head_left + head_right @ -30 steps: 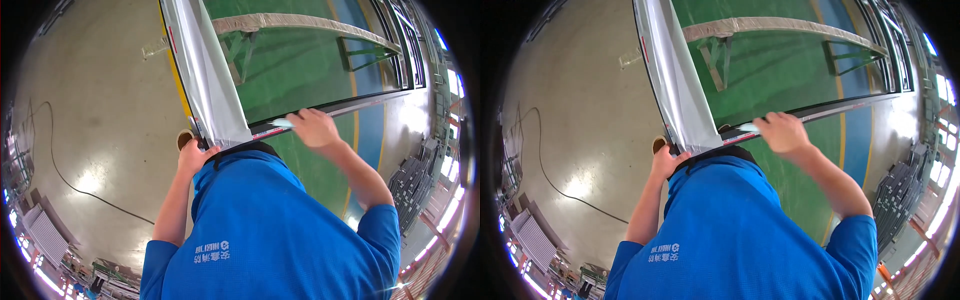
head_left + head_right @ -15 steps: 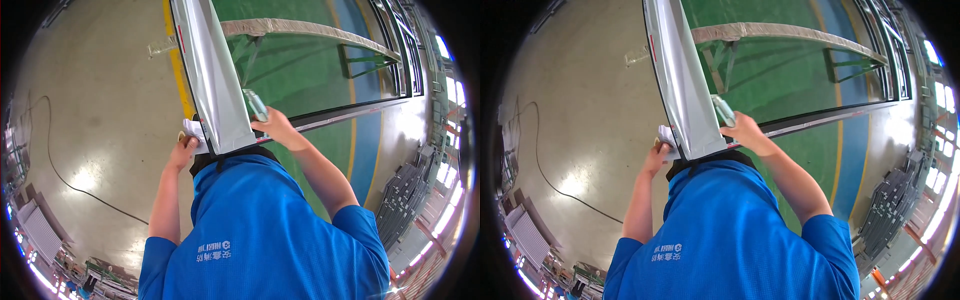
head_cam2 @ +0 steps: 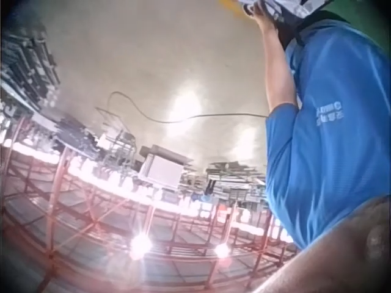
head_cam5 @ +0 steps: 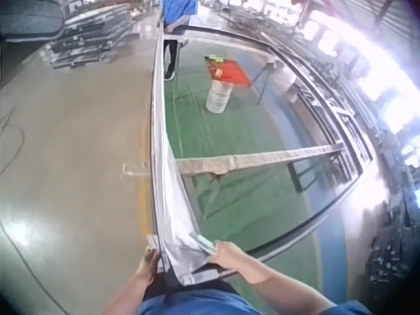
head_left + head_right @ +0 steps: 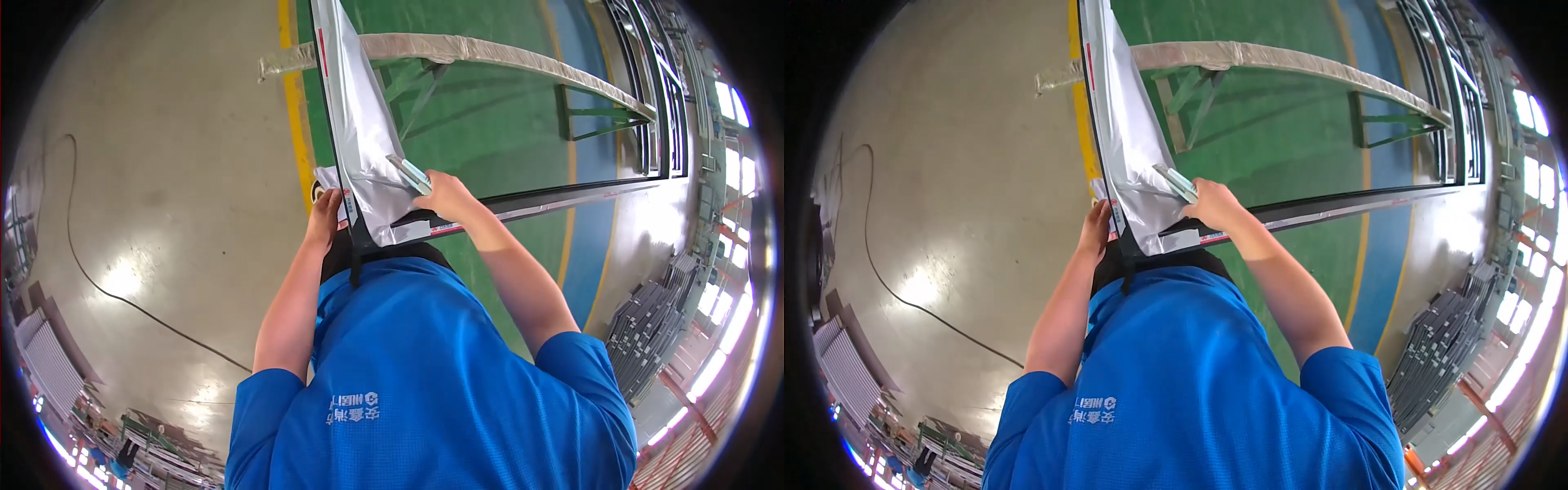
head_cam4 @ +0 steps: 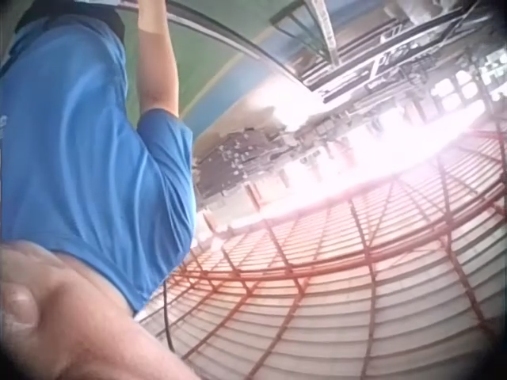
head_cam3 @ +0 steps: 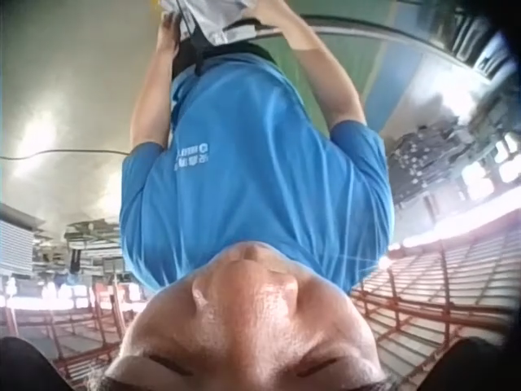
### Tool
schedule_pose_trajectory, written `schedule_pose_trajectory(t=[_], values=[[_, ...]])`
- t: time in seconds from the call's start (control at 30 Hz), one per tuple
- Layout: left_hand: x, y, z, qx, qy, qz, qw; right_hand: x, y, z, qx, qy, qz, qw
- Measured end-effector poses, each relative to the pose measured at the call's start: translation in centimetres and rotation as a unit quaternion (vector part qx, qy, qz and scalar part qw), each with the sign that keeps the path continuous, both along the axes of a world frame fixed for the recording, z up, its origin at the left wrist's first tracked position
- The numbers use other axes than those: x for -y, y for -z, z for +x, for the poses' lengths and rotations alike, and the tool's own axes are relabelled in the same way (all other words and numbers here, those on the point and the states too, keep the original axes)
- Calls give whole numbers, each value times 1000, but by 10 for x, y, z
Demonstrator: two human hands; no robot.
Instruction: Apply protective adhesive film to a large metal frame structure.
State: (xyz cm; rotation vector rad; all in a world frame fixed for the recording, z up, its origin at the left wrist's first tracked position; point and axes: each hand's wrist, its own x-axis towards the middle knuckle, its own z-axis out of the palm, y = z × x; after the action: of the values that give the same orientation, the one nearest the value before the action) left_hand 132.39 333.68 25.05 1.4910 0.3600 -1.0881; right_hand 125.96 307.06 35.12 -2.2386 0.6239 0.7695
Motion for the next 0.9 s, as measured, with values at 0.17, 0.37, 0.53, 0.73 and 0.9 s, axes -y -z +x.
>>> schedule_pose_trajectory(t=[0.17, 0.37, 0.53, 0.73, 0.9], values=[[5, 4, 0, -19, -70, -38, 997, -23, -7, -18, 121, 95, -161, 975], [6, 14, 5, -31, -40, -26, 998, -70, -58, -30, 96, 26, 33, 994], [8, 35, -3, -33, -6, -17, 999, -107, -60, -31, -20, -55, 226, 972], [16, 69, -12, -56, -20, -130, 990, -77, -56, -38, 61, 65, 93, 992], [28, 61, -3, -3, 29, -195, 980, -45, -56, -46, 113, -75, -51, 989]])
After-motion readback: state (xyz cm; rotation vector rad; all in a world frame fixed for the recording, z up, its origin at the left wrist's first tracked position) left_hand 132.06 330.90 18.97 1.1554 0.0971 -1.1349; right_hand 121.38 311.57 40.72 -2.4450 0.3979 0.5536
